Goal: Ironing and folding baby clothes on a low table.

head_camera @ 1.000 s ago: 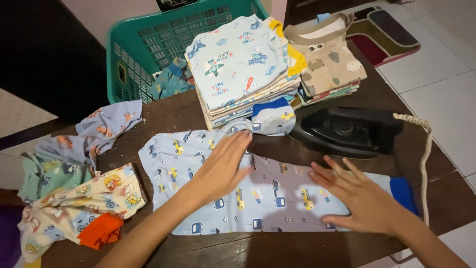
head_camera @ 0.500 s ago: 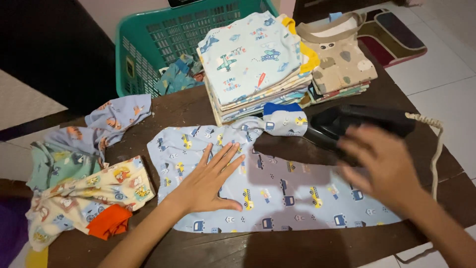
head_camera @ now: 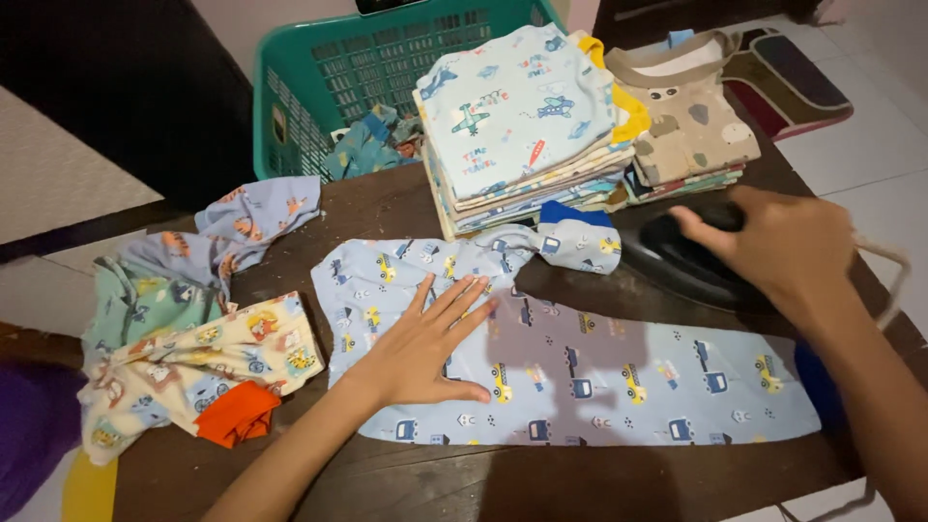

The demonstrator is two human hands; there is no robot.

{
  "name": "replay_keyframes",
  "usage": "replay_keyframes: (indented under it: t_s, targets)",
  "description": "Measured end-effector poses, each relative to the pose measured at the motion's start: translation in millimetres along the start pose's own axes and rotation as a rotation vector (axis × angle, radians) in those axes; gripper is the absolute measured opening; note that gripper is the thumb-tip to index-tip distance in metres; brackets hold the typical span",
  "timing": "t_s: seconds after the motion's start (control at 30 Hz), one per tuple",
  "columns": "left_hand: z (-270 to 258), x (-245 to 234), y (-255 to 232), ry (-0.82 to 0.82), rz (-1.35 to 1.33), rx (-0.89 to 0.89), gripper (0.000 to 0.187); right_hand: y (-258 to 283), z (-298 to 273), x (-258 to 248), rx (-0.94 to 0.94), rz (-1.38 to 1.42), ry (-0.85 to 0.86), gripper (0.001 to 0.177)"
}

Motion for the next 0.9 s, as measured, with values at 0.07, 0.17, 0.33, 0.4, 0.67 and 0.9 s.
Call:
replay_keyframes:
  t_s: [0.07, 0.17, 0.33, 0.4, 0.67, 0.9]
  targets:
    - [-0.5, -1.5, -0.5, 0.001, 0.001, 0.001, 0.116, -11.4, -8.1, -8.2, 0.037, -0.042, 0.019, 0.063]
    - [0.6, -1.1, -0.6, 0.012, 0.002, 0.003, 0.116, -28.1, -25.1, -32.4, 0.086, -0.043, -0.039, 0.059]
    - [1.6, 1.7, 0.5, 0.010, 0.014, 0.006, 0.117, -18.4, -45.2, -84.1, 0.086, 0.100, 0.036, 0.057]
    - [0.8, 2.9, 1.6, 0.011, -0.034, -0.011, 0.118, 1.9, -50.6, -89.2, -0.041, -0.064, 0.155, 0.064]
    - [-0.5, 0.5, 1.3, -0.002, -0.001, 0.010, 0.115, 47.6, -79.1, -97.2, -0.176, 0.234, 0.067, 0.066]
    - [-0.1, -4.8, -0.9, 0.004, -0.033, 0.011, 0.112, 42.8, -65.5, -87.6, -0.038, 0.051, 0.193, 0.067]
Point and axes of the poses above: each hand's wrist, its own z-axis towards the middle knuckle, its own x-axis out of the palm, y = z × x, the point moved 5 cm from there along z, towards the middle knuckle, and after that the axes turned 13 degrees about -z, right-handed, at the moved point
